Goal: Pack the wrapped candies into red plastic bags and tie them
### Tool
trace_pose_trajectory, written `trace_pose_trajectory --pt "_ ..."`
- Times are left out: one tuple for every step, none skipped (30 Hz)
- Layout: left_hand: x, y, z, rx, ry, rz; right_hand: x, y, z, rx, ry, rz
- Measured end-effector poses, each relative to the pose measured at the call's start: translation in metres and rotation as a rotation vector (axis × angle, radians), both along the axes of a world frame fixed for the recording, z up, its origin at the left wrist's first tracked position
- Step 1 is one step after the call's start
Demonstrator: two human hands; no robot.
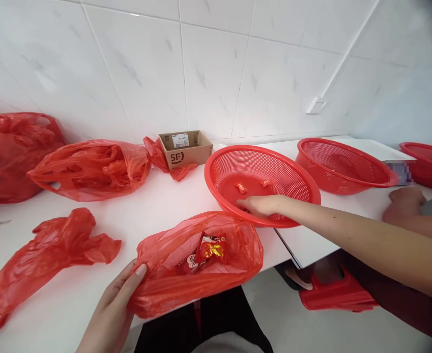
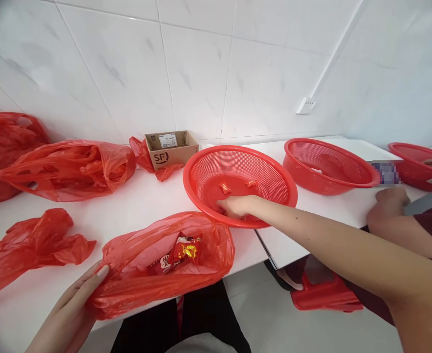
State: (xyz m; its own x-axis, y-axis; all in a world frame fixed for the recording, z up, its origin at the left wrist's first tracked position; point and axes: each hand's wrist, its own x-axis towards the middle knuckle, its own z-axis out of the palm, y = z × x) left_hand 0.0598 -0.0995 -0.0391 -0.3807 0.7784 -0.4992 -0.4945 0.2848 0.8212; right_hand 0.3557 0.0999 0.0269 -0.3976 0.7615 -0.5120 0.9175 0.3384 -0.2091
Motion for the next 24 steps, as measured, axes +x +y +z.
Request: trace_pose_trajectory --pt "0.0 0.001 0.0 -0.003 0.002 0.002 -0.002 0.002 0.001 -0.039 0.001 0.02" --pt "-0.001 0.001 0.0 -0.008 0.004 0.004 -0.004 0.006 0.004 -0.07 0.009 0.032" --pt "-0.001 0.001 0.0 -0.015 0.005 0.007 -0.005 0.013 0.006 -0.076 0.023 0.032" --pt "-0.001 0.002 0.0 -0.023 0.007 0.011 -0.006 0.021 0.008 -0.056 0.044 0.021" --pt "-0.002 0.002 0.0 -0.032 0.006 0.014 -0.005 0.031 0.01 -0.019 0.063 0.004" --pt "-0.002 0.002 0.001 -0.039 0.006 0.017 -0.005 0.042 0.009 0.033 0.076 -0.015" --pt "-0.002 0.002 0.001 -0.044 0.004 0.02 -0.004 0.052 0.007 0.092 0.079 -0.034" --pt "-0.002 0.002 0.001 -0.048 0.001 0.021 -0.003 0.061 0.004 0.144 0.067 -0.049" --pt "-0.002 0.001 0.002 -0.052 -0.002 0.022 -0.002 0.069 -0.001 0.182 0.044 -0.059" --pt "-0.001 0.001 0.002 -0.052 -0.004 0.025 -0.001 0.075 -0.007 0.205 0.017 -0.063" --pt "-0.001 0.0 0.003 -0.049 -0.008 0.028 0.0 0.08 -0.013 0.213 -0.01 -0.061" --pt "0.0 0.0 0.003 -0.044 -0.013 0.029 0.0 0.084 -0.017 0.211 -0.033 -0.056" --pt "0.0 -0.001 0.004 -0.037 -0.02 0.026 0.0 0.087 -0.02 0.2 -0.05 -0.05" --pt "0.0 -0.001 0.004 -0.03 -0.027 0.02 0.002 0.091 -0.022 0.185 -0.062 -0.044" --pt "0.0 -0.002 0.004 -0.023 -0.034 0.014 0.004 0.094 -0.021 0.17 -0.069 -0.043" --pt "-0.001 -0.002 0.003 -0.017 -0.042 0.008 0.007 0.099 -0.019 0.155 -0.074 -0.048" --pt "-0.002 -0.002 0.003 -0.017 -0.049 0.006 0.012 0.103 -0.015 0.147 -0.077 -0.061" --pt "-0.003 -0.002 0.002 -0.017 -0.055 0.008 0.019 0.108 -0.011 0.149 -0.081 -0.082" --pt "-0.004 -0.002 0.001 -0.017 -0.061 0.019 0.026 0.113 -0.008 0.156 -0.089 -0.11" --pt "-0.005 -0.002 0.001 -0.02 -0.068 0.031 0.034 0.118 -0.006 0.163 -0.099 -0.141" --pt "-0.006 -0.002 0.0 -0.024 -0.074 0.043 0.042 0.121 -0.006 0.162 -0.11 -0.171" --pt "-0.006 -0.002 0.0 -0.028 -0.077 0.052 0.05 0.124 -0.007 0.149 -0.118 -0.197" --pt "-0.006 -0.001 0.0 -0.032 -0.079 0.056 0.057 0.125 -0.01 0.126 -0.118 -0.217" --pt "-0.005 -0.001 0.0 -0.035 -0.079 0.056 0.062 0.126 -0.014 0.097 -0.11 -0.233"
